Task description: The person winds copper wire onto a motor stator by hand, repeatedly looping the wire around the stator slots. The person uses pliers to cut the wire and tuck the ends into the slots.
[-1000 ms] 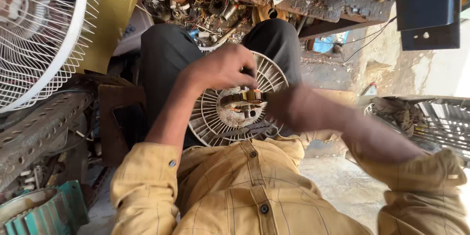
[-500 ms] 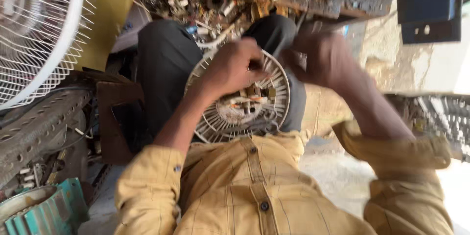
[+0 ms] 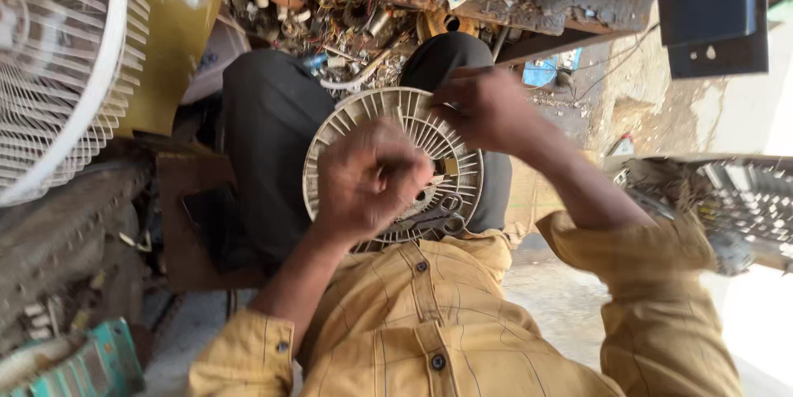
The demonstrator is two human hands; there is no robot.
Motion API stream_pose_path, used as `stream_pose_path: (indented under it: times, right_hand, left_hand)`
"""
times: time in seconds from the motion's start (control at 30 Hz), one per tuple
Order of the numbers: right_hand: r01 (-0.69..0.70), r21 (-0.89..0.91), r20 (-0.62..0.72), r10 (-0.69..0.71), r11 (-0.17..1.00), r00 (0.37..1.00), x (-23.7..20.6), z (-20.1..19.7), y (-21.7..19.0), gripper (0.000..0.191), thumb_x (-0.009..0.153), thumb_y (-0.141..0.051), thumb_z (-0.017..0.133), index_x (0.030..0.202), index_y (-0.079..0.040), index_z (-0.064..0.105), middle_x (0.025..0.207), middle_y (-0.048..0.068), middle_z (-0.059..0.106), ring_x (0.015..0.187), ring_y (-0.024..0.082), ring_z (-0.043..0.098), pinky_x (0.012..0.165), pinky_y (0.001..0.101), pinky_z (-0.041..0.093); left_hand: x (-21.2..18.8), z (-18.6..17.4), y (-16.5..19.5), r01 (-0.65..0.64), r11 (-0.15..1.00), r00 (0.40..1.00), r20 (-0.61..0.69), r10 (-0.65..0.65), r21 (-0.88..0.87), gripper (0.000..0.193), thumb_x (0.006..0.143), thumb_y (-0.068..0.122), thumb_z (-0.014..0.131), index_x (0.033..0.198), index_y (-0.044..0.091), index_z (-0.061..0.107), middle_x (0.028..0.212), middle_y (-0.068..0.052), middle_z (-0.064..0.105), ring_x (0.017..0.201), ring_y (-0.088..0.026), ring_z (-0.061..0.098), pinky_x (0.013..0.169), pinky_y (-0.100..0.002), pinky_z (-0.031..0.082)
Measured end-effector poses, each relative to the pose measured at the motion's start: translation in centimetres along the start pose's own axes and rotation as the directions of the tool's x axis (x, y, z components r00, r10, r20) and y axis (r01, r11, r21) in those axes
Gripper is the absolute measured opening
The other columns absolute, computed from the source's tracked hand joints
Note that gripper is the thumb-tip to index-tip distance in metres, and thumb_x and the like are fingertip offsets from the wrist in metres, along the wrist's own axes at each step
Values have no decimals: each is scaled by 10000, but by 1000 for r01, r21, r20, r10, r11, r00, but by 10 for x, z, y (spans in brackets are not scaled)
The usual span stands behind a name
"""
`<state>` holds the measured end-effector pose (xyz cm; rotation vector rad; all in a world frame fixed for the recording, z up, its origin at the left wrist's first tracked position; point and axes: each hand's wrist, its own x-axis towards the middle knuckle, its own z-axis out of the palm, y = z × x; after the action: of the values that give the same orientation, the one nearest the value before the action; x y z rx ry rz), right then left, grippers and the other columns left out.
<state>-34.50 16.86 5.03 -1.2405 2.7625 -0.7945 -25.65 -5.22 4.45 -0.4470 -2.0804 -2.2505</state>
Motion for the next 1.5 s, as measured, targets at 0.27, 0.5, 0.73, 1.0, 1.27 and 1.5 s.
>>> stream_pose_path:
  times: [0.27, 0.5, 0.73, 1.0, 1.27, 1.5]
  right_hand:
    - [43, 297, -152, 3, 954, 988, -18, -57, -21, 94, 965, -83, 833, 966, -55, 743, 846, 62, 689, 681, 150, 644, 574, 296, 487]
    - [-58, 214, -110, 83, 975, 990, -8, 35, 25, 57, 949, -63, 814, 969, -31, 773, 843, 79, 731, 683, 139, 679, 589, 285, 549]
    - [-122, -195, -129, 98, 973, 987, -25, -14, 5, 88, 919, -72, 847, 902, -24, 775, 798, 109, 723, 704, 265, 683, 602, 403, 538]
    - [140, 277, 411, -249, 951, 877, -50, -41, -105, 88, 825, -81, 803, 843, -35, 730, 763, 103, 671, 674, 234, 654, 585, 409, 523]
    - [-87, -3, -11, 87, 996, 996, -22, -40, -47, 228, 895, -140, 808, 714, -26, 728, 579, 63, 603, 438, 131, 525, 379, 340, 402]
    - [-152, -28, -221, 142, 988, 965, -22, -23, -5, 143, 975, -89, 870, 910, -30, 757, 736, 70, 657, 609, 138, 603, 522, 320, 448]
  left_hand:
    - [-21, 0, 13, -347, 751, 936, 253, 244, 562, 194, 846, 214, 875, 969, 103, 772, 1481, -143, 559, 1476, -429, 355, 1245, -537, 355]
    - [-53, -1, -3, -257, 739, 942, -10, 336, 622, 152, 903, 130, 830, 996, 50, 740, 1367, -197, 561, 1338, -389, 471, 1113, -497, 481]
    - [38, -12, -19, 7, 932, 980, 181, -78, 364, 261, 787, 249, 901, 812, 52, 731, 801, -71, 663, 705, -228, 605, 619, -392, 476]
    - [34, -46, -29, 60, 998, 933, 355, -61, 14, 109, 919, 205, 817, 948, 114, 764, 952, -15, 716, 903, -187, 720, 795, -357, 582]
    - [-3, -28, 7, -185, 926, 966, -112, 233, 330, 240, 982, 241, 684, 1079, 25, 717, 1216, -132, 642, 1153, -307, 655, 1005, -431, 562]
    - [47, -28, -77, 64, 873, 915, 322, -245, 483, 319, 811, 372, 848, 789, 68, 755, 835, -73, 744, 771, -175, 709, 713, -341, 559]
